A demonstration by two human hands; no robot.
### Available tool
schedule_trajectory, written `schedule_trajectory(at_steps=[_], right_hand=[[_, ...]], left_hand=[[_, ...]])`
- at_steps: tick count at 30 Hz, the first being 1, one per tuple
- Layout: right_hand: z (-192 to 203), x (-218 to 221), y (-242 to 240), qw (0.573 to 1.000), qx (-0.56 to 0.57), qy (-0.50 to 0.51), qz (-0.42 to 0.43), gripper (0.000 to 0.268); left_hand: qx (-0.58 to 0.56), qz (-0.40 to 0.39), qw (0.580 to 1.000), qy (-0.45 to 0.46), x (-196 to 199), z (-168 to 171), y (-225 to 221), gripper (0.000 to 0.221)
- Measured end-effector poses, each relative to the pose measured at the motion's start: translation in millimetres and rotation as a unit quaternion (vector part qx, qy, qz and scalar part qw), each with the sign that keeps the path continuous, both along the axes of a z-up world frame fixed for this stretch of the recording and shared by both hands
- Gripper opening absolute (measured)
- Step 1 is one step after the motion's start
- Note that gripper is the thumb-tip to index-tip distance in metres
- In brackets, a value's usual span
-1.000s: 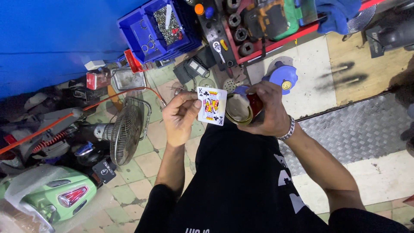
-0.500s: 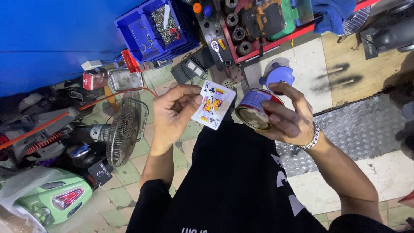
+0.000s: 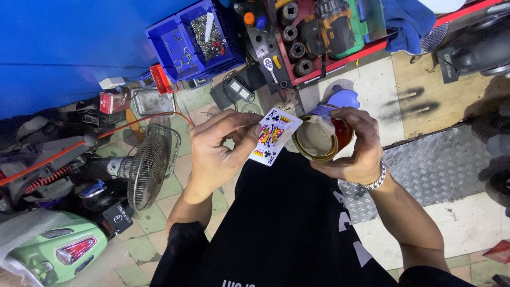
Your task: The person cleans the edges of a motorcycle fairing using a blue cloth and a playing card, then moves to a workbench to open a can of material and uses the card to scoop it.
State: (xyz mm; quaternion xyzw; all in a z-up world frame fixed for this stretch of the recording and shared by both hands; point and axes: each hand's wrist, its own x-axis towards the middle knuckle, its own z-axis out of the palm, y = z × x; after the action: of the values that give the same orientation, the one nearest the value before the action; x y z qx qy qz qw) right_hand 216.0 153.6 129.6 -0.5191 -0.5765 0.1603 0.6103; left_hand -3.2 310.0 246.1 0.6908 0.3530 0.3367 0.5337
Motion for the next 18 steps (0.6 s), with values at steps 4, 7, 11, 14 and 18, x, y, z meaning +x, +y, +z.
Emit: schedule_trajectory(at_steps=[4, 7, 11, 14, 18], right_hand=[[3.4, -1.9, 2.5, 1.0, -0.009, 0.027, 0.01, 0.103], [7.9, -0.2, 4.7, 1.0, -0.012, 0.013, 0.021, 0.1], [14.8, -1.4, 7.3, 0.999, -0.033, -0.003, 0.024, 0.096], [25.3, 0.6, 12.4, 0.999, -0.036, -0.017, 0.028, 0.09], [27.0, 4.6, 15.3, 0.998, -0.016, -0.056, 0.022, 0.082]], left_hand=[[-0.012, 0.006, 1.0, -0.013, 3.6, -6.6, 2.9, 0.011], [-0.054, 0.002, 0.998, -0.021, 5.6, -7.7, 2.9, 0.01], [-0.076, 0.011, 0.996, -0.036, 7.7, -13.5, 0.8, 0.01], [-0.092, 0.014, 0.995, -0.044, 9.8, -15.8, -0.4, 0.01], [-0.1, 0.005, 0.993, -0.059, 11.8, -17.3, -0.8, 0.008]])
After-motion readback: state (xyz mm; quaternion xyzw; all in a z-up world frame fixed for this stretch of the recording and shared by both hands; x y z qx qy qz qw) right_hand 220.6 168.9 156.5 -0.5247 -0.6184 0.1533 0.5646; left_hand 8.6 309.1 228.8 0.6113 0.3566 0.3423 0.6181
